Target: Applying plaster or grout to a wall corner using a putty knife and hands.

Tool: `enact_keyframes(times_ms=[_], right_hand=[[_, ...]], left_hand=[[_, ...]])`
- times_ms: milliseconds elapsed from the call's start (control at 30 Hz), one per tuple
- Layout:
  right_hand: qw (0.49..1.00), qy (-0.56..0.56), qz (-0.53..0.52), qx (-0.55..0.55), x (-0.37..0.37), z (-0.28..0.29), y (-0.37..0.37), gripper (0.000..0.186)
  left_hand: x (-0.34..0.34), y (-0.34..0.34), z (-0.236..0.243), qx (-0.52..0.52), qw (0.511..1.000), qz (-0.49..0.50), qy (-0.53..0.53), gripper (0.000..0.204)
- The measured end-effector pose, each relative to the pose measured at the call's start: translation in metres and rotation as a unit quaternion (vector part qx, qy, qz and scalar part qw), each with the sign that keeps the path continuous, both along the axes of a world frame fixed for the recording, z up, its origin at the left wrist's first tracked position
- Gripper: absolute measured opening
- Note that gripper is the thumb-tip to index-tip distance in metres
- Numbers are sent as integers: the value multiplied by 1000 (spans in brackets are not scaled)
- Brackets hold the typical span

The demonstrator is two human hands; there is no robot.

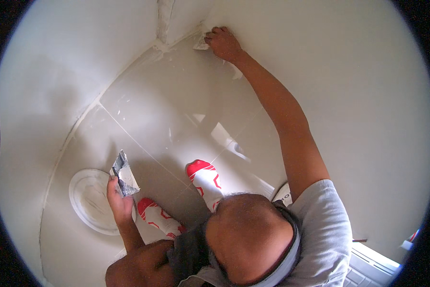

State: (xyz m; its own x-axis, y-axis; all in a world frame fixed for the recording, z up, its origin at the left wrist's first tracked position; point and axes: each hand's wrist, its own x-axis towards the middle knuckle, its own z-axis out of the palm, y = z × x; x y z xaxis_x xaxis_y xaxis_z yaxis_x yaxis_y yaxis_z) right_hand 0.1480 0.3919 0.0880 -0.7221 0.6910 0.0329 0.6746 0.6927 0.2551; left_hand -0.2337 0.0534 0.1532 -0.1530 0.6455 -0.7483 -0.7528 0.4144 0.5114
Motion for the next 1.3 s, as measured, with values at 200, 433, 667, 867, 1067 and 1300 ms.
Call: enact_keyframes(times_ms=[200,433,667,867,1067,1300], right_hand=[[999,-4,5,37,-2,6,21,20],[990,-118,-58,-52,1,42,-19,13],[987,-122,-44,-99,51,46,-86,9],[965,-196,-61,-164,52,65,-130,10],[964,-91,-169,-182,-17,130,-161,22],[899,280,-96,-324,-171,177,-238,42]], left_hand=[[0,-3,-1,-16,1000,-11,-18,27],[-3,-4,1,6,1000,3,-23,24],[-4,-1,-11,25,999,-17,-39,27],[-6,-2,-15,44,995,-13,-91,25],[-3,-5,-22,18,987,-30,-157,29],[23,11,-25,-37,963,-93,-249,18]])
